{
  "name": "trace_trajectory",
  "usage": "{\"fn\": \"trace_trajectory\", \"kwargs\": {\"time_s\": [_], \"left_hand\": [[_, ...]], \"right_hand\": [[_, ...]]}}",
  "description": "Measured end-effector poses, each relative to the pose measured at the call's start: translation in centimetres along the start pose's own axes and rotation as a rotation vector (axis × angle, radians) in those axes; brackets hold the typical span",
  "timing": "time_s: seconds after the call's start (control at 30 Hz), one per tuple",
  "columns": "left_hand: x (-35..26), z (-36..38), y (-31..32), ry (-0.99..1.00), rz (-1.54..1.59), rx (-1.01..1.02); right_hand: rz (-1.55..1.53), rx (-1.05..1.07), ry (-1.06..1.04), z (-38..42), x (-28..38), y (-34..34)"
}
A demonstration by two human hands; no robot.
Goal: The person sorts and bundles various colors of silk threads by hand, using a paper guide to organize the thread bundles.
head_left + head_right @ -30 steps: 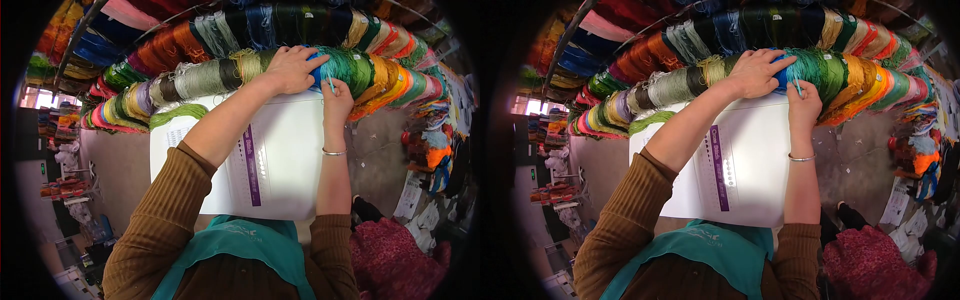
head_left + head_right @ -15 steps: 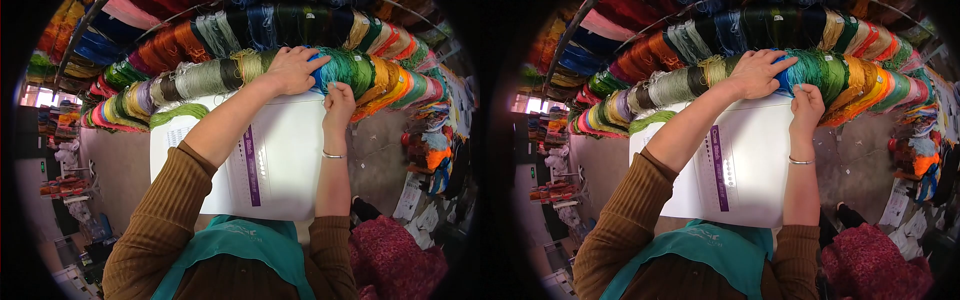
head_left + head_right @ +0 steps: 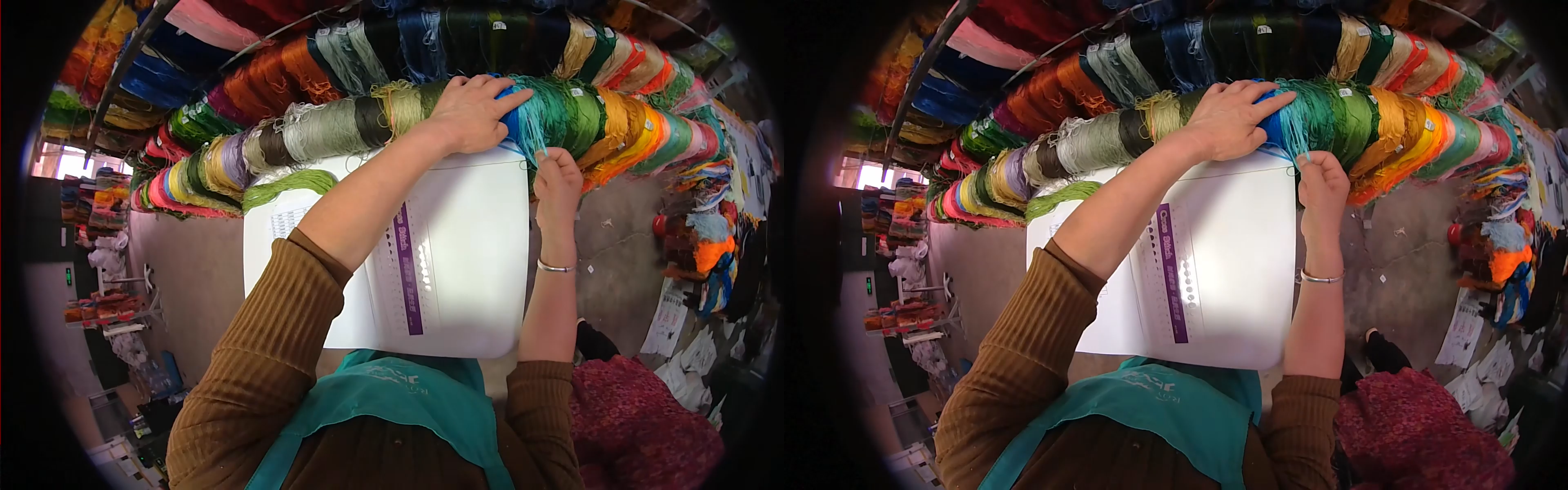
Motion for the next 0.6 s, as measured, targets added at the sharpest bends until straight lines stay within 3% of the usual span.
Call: {"fn": "trace_trajectory", "kwargs": {"time_s": [0.13, 0.23, 0.37, 0.43, 0.47, 0.5, 0.57, 0.6], "left_hand": [[-0.1, 0.0, 0.1, -0.008, -0.016, 0.007], [-0.3, -0.1, 0.0, -0.020, -0.026, 0.014], [-0.4, 0.0, 0.0, -0.023, -0.019, 0.016], [-0.4, 0.0, 0.1, -0.021, -0.031, 0.011], [-0.4, 0.0, 0.1, -0.015, -0.038, 0.014], [-0.4, 0.0, 0.2, -0.012, -0.044, 0.011], [-0.4, 0.0, 0.3, -0.009, -0.057, 0.003], [-0.3, 0.0, 0.4, -0.014, -0.061, 0.000]], "right_hand": [[0.191, -0.027, 0.026, 2.1, 1.0, -0.3], [0.075, -0.040, 0.093, 5.6, 0.2, -4.1], [-0.197, -0.362, 0.303, 14.2, -3.2, -14.2], [-0.298, -0.448, 0.316, 21.2, -8.3, -21.9], [-0.327, -0.655, 0.326, 24.8, -10.3, -24.2], [-0.277, -0.783, 0.415, 29.8, -12.2, -26.8], [-0.126, -0.864, 0.687, 42.8, -16.6, -31.6], [0.091, -0.849, 0.841, 48.7, -18.2, -33.1]]}}
Point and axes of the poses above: each hand's wrist, its own z-axis away from the middle knuckle, its own y-axis out of the palm, x = y × z, the point moved 2 cm from there along -z, towards the middle knuckle, and after that the axes turned 3 degrees about -y, right-handed, at the moved point
